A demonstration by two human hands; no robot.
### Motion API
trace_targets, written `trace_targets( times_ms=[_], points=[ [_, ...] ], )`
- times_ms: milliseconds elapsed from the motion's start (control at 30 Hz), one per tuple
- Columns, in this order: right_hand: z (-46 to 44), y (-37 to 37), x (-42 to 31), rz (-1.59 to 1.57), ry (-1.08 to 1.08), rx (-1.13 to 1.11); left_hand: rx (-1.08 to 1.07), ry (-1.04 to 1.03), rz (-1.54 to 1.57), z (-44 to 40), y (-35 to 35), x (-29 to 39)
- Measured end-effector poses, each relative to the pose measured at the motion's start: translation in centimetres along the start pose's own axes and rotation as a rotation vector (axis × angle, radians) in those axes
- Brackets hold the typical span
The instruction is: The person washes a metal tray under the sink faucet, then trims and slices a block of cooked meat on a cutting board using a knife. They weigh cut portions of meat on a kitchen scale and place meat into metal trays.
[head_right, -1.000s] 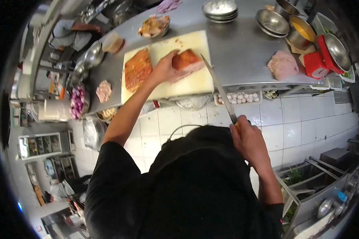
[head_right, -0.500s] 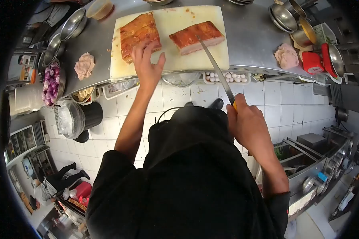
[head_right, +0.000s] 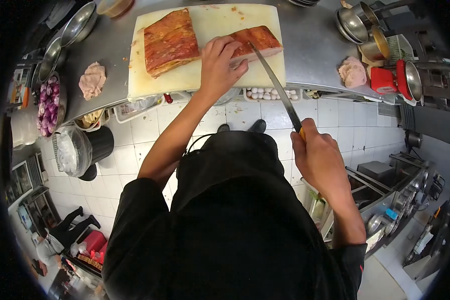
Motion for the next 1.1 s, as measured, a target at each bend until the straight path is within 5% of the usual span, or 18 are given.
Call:
trace_targets(
  times_ms=[1100],
  points=[
    [-4.9, 0.0, -0.3, 0.018, 0.033, -0.123, 0.082, -0.006, 0.031, 0.4, -3.2, -1.2]
  ],
)
Point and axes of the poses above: each hand's wrist, its own z-axis away from the middle knuckle, its own y-axis out of the back of the hand, x = y × z, the point moved 5 cm from there along -z, towards the middle knuckle, and after that the axes turned 1 degree about -x, right-handed, at the moved point
